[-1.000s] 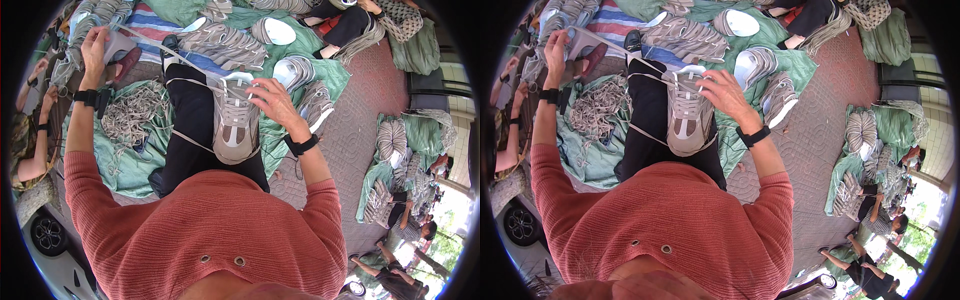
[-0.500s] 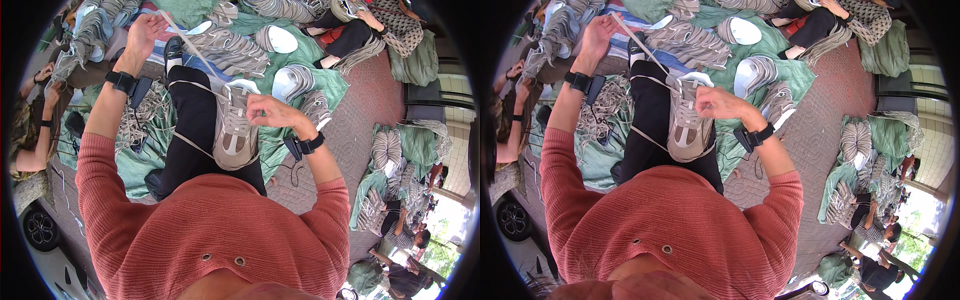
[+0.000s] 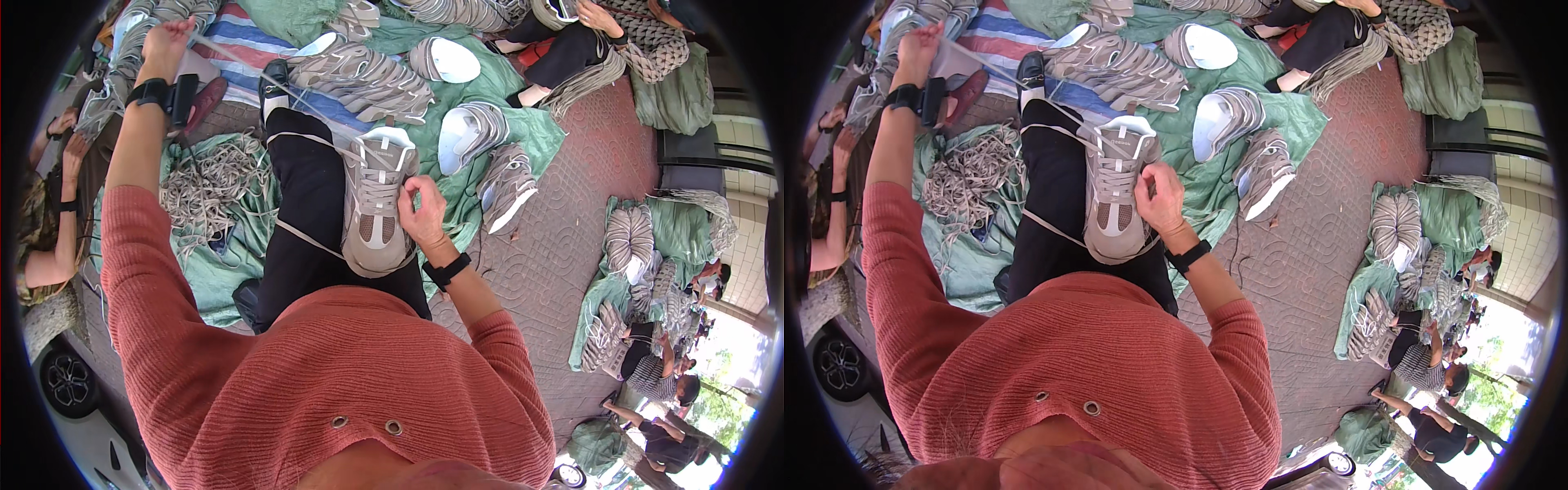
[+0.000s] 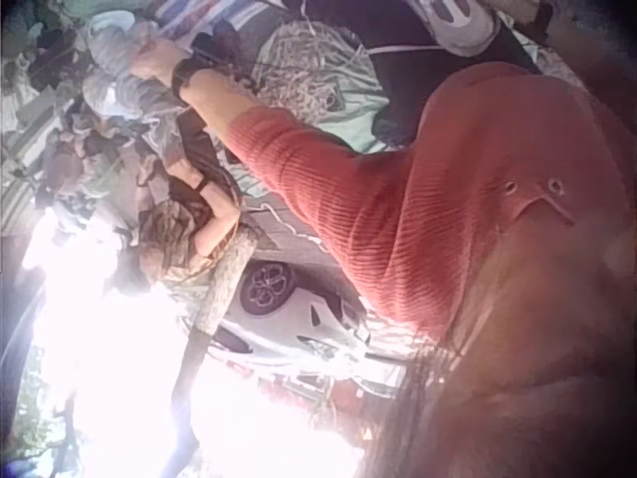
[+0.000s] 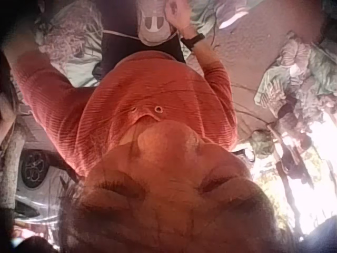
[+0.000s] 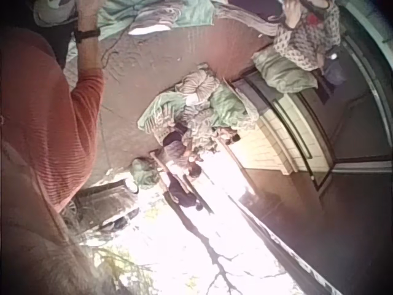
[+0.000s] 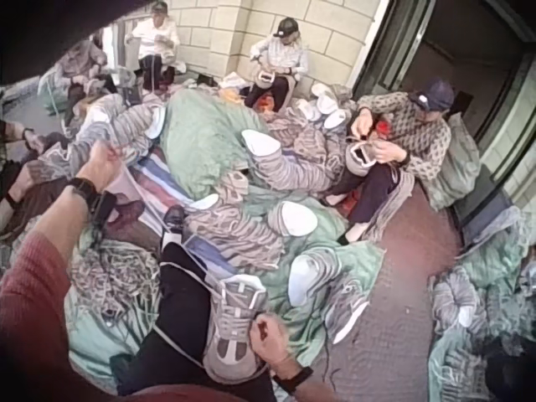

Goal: The person is threading laces through the eyelets of shoe uppers in a shoe manufacturing environment.

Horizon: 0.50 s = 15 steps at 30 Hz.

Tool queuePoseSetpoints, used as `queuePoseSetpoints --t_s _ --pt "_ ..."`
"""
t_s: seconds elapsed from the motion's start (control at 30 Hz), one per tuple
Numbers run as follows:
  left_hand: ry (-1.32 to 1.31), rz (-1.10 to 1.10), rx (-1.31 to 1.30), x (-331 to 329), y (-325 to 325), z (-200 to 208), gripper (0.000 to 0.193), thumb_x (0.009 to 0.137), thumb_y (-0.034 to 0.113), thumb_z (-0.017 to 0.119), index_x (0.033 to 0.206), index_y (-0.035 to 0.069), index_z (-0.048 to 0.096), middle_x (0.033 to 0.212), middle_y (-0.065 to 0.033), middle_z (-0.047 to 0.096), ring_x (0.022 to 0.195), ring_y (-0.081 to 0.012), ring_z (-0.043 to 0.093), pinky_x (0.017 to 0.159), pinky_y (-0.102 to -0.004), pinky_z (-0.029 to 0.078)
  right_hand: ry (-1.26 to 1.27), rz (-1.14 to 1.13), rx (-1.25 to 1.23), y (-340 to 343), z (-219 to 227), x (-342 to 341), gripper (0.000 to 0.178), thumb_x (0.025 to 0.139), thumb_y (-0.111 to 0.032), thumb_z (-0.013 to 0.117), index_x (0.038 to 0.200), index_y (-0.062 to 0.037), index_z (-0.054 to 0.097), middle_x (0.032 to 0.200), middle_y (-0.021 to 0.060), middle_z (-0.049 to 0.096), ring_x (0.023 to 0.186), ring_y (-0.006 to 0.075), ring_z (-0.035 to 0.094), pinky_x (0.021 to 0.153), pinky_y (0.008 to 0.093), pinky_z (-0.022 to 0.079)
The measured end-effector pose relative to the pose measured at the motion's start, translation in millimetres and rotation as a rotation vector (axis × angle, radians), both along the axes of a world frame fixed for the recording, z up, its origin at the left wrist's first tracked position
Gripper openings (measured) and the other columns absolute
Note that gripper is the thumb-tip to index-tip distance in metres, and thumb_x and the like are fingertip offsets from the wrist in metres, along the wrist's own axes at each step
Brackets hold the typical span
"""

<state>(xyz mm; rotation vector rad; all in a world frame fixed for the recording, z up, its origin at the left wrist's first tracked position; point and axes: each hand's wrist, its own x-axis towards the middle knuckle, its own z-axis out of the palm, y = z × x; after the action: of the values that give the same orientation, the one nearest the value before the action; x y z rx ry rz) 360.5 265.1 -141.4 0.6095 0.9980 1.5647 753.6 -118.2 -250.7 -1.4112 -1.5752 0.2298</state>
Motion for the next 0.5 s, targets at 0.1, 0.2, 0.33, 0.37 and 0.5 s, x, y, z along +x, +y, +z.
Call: queuePoseSetpoints --t_s 0.1,0.2,0.33,0.37,0.5 --pt "-0.041 -0.017 -0.097 -3.3 -10.7 -15.8 0.016 0.082 -0.006 0.03 0.072 -0.006 0.043 0.067 -0.0161 0.047 0.064 -0.0255 0.048 0.083 -0.0484 0.048 0.025 0.043 -0.034 0.8 9.8 0.0 0.016 0.069 0.0 0.064 0.08 -0.0046 0.054 0.069 0.0087 0.051 0.058 0.0244 0.052 0.054 0.0334 0.042" --pt "-0.141 -0.213 -0.173 19.4 -48.9 -15.0 0.015 0.088 -0.001 0.032 0.081 -0.009 0.043 0.075 -0.0163 0.05 0.066 -0.0258 0.048 0.085 -0.0476 0.048 -0.235 0.117 -0.018 11.5 42.1 -8.9 0.021 0.071 -0.001 0.065 0.09 -0.0068 0.059 0.067 0.0061 0.051 0.057 0.0228 0.052 0.052 0.0303 0.042" --pt "-0.335 -0.433 -0.052 61.4 -93.8 35.4 0.014 0.09 0.005 0.035 0.083 -0.005 0.043 0.08 -0.0148 0.05 0.074 -0.0255 0.051 0.092 -0.0435 0.043 -0.606 0.081 -0.044 39.9 55.2 -35.9 0.023 0.072 -0.016 0.066 0.094 -0.011 0.061 0.075 0.0047 0.049 0.063 0.0221 0.057 0.059 0.0358 0.042" --pt "-0.372 -0.501 0.026 57.2 -100.0 47.6 0.014 0.091 0.006 0.036 0.083 -0.004 0.043 0.082 -0.0146 0.05 0.077 -0.0257 0.05 0.092 -0.0429 0.042 -0.686 0.066 -0.129 47.0 54.1 -42.3 0.018 0.074 -0.019 0.064 0.089 -0.0102 0.061 0.081 0.005 0.05 0.067 0.0215 0.059 0.064 0.0374 0.041" --pt "-0.408 -0.446 0.182 71.3 -134.2 84.9 0.015 0.091 0.007 0.036 0.08 -0.001 0.041 0.078 -0.0086 0.043 0.073 -0.0207 0.043 0.079 -0.0349 0.042 -0.761 0.032 -0.192 63.1 40.1 -43.7 0.01 0.073 -0.016 0.063 0.076 -0.0092 0.057 0.081 0.0057 0.049 0.071 0.0214 0.058 0.063 0.0364 0.041"
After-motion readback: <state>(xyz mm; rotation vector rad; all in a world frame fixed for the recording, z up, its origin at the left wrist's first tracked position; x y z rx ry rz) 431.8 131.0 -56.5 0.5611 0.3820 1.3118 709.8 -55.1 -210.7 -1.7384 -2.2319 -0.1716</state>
